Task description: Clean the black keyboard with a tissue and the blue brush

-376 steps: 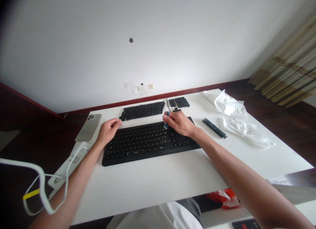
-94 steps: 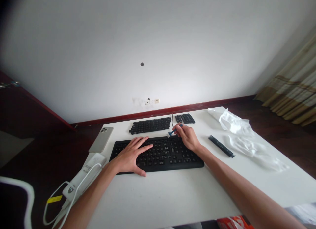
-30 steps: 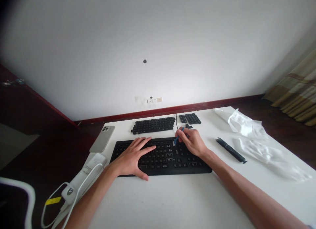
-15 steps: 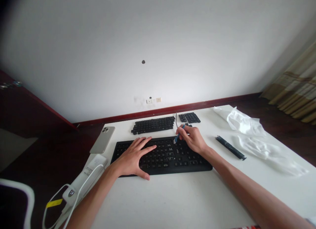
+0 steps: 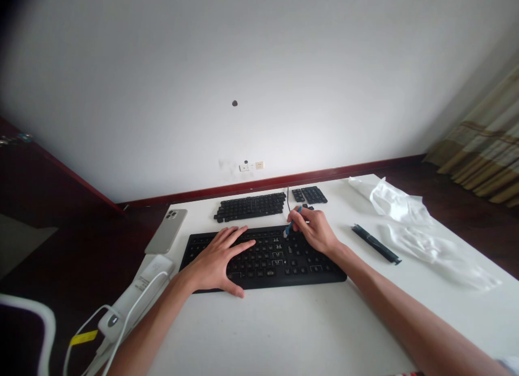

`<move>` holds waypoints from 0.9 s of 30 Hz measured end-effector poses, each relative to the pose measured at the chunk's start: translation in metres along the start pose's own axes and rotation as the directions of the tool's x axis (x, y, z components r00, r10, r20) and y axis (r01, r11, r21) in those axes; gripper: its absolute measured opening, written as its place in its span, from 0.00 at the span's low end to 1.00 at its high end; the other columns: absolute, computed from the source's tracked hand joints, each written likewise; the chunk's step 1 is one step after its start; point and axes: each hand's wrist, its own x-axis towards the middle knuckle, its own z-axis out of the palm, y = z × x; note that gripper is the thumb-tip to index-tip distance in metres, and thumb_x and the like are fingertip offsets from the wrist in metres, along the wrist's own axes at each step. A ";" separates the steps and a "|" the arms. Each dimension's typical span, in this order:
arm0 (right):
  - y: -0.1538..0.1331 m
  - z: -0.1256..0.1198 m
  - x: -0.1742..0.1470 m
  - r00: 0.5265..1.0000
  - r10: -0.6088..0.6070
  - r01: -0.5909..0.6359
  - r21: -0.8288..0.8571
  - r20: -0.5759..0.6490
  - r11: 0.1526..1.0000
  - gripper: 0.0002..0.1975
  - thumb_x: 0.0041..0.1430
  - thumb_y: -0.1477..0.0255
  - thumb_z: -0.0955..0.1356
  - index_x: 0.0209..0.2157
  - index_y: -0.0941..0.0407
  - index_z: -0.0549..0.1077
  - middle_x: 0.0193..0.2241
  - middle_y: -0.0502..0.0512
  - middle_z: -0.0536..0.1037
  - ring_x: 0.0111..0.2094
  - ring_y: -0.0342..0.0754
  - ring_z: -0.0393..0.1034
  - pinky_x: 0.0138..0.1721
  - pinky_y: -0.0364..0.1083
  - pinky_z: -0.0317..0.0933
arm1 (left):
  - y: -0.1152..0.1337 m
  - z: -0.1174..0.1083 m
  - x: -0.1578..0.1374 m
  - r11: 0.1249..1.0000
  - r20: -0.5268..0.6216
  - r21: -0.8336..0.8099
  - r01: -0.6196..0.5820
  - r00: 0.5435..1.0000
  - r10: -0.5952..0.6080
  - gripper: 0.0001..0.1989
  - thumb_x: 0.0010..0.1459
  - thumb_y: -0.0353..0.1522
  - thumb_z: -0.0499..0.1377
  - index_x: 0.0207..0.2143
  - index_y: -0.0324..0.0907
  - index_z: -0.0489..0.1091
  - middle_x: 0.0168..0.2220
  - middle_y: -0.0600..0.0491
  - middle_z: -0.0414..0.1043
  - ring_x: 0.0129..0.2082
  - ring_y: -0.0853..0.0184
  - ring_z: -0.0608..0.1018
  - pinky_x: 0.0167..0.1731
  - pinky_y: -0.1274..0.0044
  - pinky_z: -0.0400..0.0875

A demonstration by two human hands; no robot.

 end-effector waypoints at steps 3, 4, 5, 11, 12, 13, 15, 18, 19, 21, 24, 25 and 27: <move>-0.001 0.000 0.000 1.000 -0.007 0.007 0.004 -0.003 1.000 0.30 0.77 0.47 0.61 0.34 0.56 0.80 0.24 0.53 0.78 0.25 0.47 0.68 0.29 0.47 0.61 | -0.001 0.001 0.000 1.000 -0.014 -0.002 -0.006 1.000 0.006 0.65 0.43 0.68 0.71 0.79 0.55 0.59 0.83 0.47 0.37 0.81 0.33 0.44 0.77 0.42 0.42; -0.001 0.000 0.000 1.000 -0.008 0.008 0.005 -0.006 1.000 0.30 0.77 0.47 0.61 0.34 0.56 0.80 0.24 0.53 0.78 0.25 0.47 0.68 0.29 0.47 0.61 | -0.001 0.001 0.000 1.000 -0.014 -0.002 -0.005 1.000 0.005 0.65 0.43 0.68 0.71 0.79 0.56 0.59 0.83 0.47 0.37 0.81 0.32 0.44 0.77 0.42 0.42; -0.001 0.000 0.000 1.000 -0.009 0.009 0.007 -0.008 1.000 0.30 0.77 0.47 0.61 0.34 0.56 0.80 0.24 0.53 0.78 0.25 0.47 0.68 0.29 0.47 0.61 | -0.001 0.001 0.000 1.000 -0.011 -0.002 -0.002 1.000 0.002 0.65 0.43 0.68 0.71 0.79 0.56 0.59 0.83 0.47 0.37 0.81 0.32 0.43 0.77 0.42 0.42; -0.001 -0.001 0.000 1.000 -0.022 0.022 0.003 -0.003 1.000 0.30 0.77 0.48 0.62 0.33 0.56 0.80 0.23 0.53 0.78 0.25 0.47 0.69 0.30 0.46 0.61 | -0.001 0.002 0.000 1.000 -0.003 -0.005 0.006 1.000 -0.006 0.65 0.43 0.68 0.71 0.79 0.56 0.58 0.84 0.48 0.36 0.81 0.32 0.43 0.77 0.42 0.42; 0.000 -0.001 0.000 1.000 -0.024 0.024 0.000 -0.003 1.000 0.30 0.77 0.48 0.62 0.34 0.56 0.81 0.23 0.53 0.78 0.25 0.47 0.69 0.29 0.46 0.61 | -0.001 0.002 0.000 1.000 -0.001 -0.004 0.008 1.000 -0.008 0.65 0.43 0.68 0.71 0.79 0.56 0.58 0.84 0.48 0.36 0.81 0.32 0.43 0.77 0.42 0.42; 0.000 -0.001 0.000 1.000 -0.024 0.024 -0.003 -0.003 1.000 0.30 0.77 0.48 0.62 0.34 0.56 0.81 0.23 0.52 0.78 0.24 0.46 0.68 0.29 0.46 0.60 | -0.001 0.002 0.000 1.000 0.002 -0.001 0.011 1.000 -0.011 0.65 0.43 0.68 0.71 0.79 0.56 0.58 0.84 0.48 0.35 0.81 0.32 0.42 0.77 0.42 0.42; -0.001 -0.001 -0.001 1.000 -0.027 0.026 -0.006 -0.004 1.000 0.30 0.77 0.47 0.62 0.34 0.56 0.81 0.23 0.52 0.78 0.24 0.46 0.68 0.28 0.46 0.60 | -0.002 0.002 0.000 1.000 0.008 0.004 0.017 1.000 -0.017 0.65 0.43 0.68 0.70 0.79 0.57 0.57 0.84 0.49 0.35 0.81 0.33 0.42 0.77 0.43 0.42; -0.002 -0.001 -0.001 0.999 -0.036 0.036 -0.004 -0.005 0.999 0.30 0.77 0.48 0.62 0.34 0.56 0.81 0.23 0.53 0.78 0.24 0.46 0.68 0.29 0.46 0.61 | -0.001 0.001 0.000 1.000 0.002 0.002 0.013 1.000 -0.013 0.65 0.43 0.68 0.71 0.79 0.57 0.57 0.84 0.49 0.35 0.81 0.33 0.43 0.77 0.43 0.42; -0.003 -0.001 0.000 0.999 -0.035 0.035 -0.001 -0.005 0.999 0.30 0.77 0.48 0.62 0.34 0.56 0.81 0.23 0.53 0.78 0.24 0.47 0.69 0.29 0.46 0.61 | 0.000 0.000 0.000 1.000 0.000 -0.002 0.013 1.000 -0.013 0.65 0.43 0.68 0.71 0.79 0.57 0.58 0.84 0.49 0.36 0.81 0.32 0.43 0.77 0.43 0.42; -0.003 -0.001 0.000 1.000 -0.027 0.027 0.007 -0.002 1.000 0.30 0.77 0.48 0.62 0.34 0.56 0.81 0.23 0.53 0.78 0.25 0.47 0.69 0.29 0.46 0.62 | 0.002 -0.001 0.000 1.000 0.010 -0.006 0.023 1.000 -0.023 0.66 0.42 0.68 0.71 0.79 0.56 0.58 0.84 0.48 0.36 0.81 0.32 0.43 0.77 0.42 0.42; 0.000 -0.001 0.001 1.000 -0.012 0.012 0.016 0.007 1.000 0.29 0.77 0.48 0.62 0.34 0.55 0.80 0.24 0.52 0.78 0.25 0.47 0.70 0.29 0.46 0.62 | 0.004 -0.003 0.000 0.999 0.030 -0.001 0.036 0.999 -0.036 0.66 0.42 0.68 0.71 0.79 0.56 0.57 0.83 0.48 0.36 0.81 0.32 0.42 0.77 0.42 0.42; 0.002 -0.001 0.001 1.000 -0.009 0.009 0.019 0.010 1.000 0.29 0.77 0.48 0.62 0.34 0.55 0.80 0.24 0.52 0.78 0.25 0.47 0.70 0.29 0.46 0.62 | 0.004 -0.003 0.000 0.999 0.029 -0.002 0.033 0.999 -0.033 0.66 0.42 0.68 0.71 0.79 0.56 0.57 0.83 0.48 0.36 0.81 0.32 0.42 0.77 0.42 0.42; 0.004 -0.001 0.001 1.000 -0.007 0.006 0.027 0.016 1.000 0.29 0.78 0.49 0.62 0.35 0.55 0.80 0.24 0.52 0.78 0.25 0.47 0.70 0.29 0.46 0.61 | 0.002 -0.002 0.000 1.000 0.021 -0.010 0.020 1.000 -0.020 0.66 0.43 0.68 0.71 0.79 0.56 0.58 0.83 0.48 0.37 0.81 0.32 0.42 0.77 0.41 0.42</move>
